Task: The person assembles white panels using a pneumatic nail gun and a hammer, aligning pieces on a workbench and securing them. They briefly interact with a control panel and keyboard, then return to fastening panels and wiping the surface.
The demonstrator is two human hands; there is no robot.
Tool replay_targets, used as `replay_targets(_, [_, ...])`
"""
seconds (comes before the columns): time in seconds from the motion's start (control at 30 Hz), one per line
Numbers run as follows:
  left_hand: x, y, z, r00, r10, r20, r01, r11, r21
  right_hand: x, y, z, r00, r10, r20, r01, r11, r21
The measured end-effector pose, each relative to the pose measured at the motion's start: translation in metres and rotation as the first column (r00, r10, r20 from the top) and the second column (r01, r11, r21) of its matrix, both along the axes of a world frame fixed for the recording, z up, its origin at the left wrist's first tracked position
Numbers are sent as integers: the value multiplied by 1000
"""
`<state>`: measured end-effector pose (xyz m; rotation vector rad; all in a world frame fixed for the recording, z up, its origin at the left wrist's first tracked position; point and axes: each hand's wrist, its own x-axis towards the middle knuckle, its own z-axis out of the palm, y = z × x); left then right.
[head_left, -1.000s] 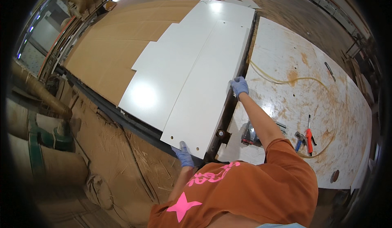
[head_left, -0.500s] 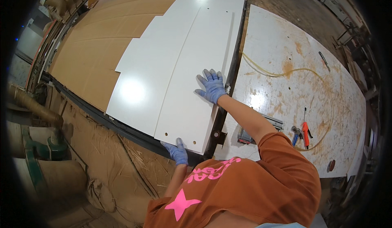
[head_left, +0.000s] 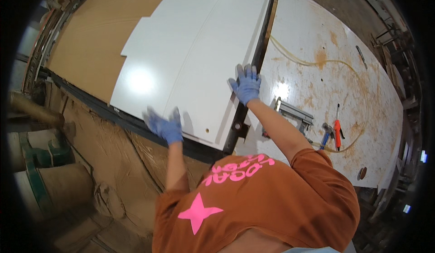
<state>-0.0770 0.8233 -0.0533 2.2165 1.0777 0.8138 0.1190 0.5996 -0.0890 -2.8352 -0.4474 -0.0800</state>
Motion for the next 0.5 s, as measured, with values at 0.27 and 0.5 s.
replay_targets(0.27, [41,22,-19,864,-347,-365,415,901,128,-16,-16,-41,996,-20,83,-11,934,356])
replay_targets(0.5, [34,16,-19,842,-388,-375,473,866,166,-61,-16,-44,994,-64,91,16,891,454])
